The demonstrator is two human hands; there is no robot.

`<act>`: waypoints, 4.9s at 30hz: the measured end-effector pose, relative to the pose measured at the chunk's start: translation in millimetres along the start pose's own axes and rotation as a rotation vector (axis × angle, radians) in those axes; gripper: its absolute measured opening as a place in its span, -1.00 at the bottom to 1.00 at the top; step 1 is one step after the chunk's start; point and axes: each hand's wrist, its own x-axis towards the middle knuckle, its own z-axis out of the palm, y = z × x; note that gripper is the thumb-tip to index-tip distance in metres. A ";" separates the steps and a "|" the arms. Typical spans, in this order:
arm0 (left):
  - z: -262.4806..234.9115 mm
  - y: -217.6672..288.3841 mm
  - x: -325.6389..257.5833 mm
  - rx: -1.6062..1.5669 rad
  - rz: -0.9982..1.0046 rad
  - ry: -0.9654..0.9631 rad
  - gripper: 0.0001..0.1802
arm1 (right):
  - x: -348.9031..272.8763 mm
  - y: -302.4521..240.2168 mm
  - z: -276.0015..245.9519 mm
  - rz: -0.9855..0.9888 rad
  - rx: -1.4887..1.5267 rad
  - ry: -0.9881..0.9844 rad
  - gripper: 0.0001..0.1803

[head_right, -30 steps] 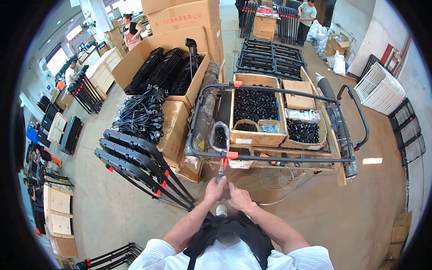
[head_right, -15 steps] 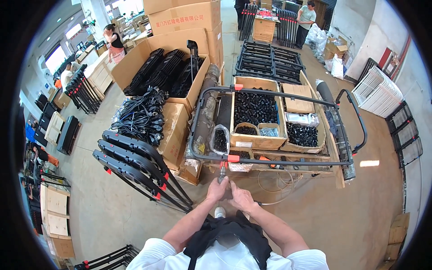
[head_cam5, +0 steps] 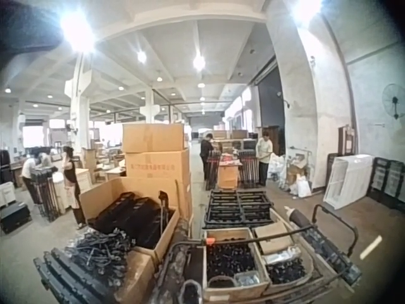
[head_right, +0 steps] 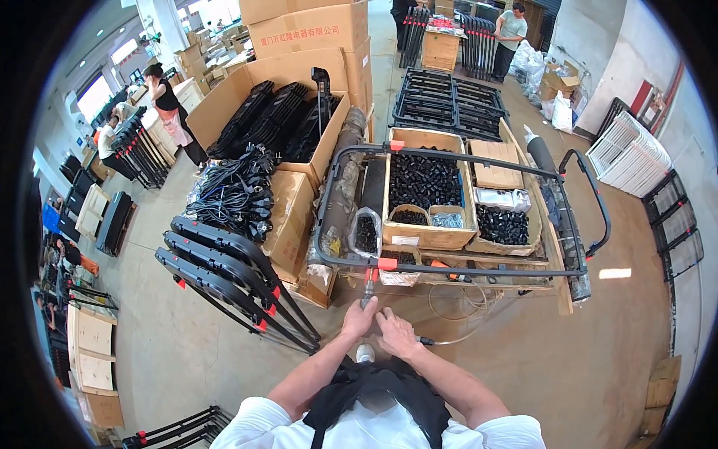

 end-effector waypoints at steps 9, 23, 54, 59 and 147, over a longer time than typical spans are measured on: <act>-1.5 4.3 -14.7 -0.030 -0.002 -0.005 -0.31 | -10.0 0.1 3.1 -0.018 0.010 0.048 -0.50; 37.4 2.6 -22.5 -0.100 0.056 -0.047 -0.37 | -34.3 34.7 -2.6 0.091 -0.042 0.036 -0.18; 45.4 23.9 -2.8 0.067 -0.063 -0.128 -0.16 | -10.1 45.1 -20.3 0.199 0.040 -0.118 0.22; 35.9 29.9 -0.7 0.068 -0.064 -0.133 -0.16 | -4.8 39.8 -21.8 0.213 0.046 -0.102 0.16; 444.0 311.5 269.9 0.748 0.474 -0.218 -0.07 | 136.4 551.6 -256.6 0.477 -0.138 0.243 -0.30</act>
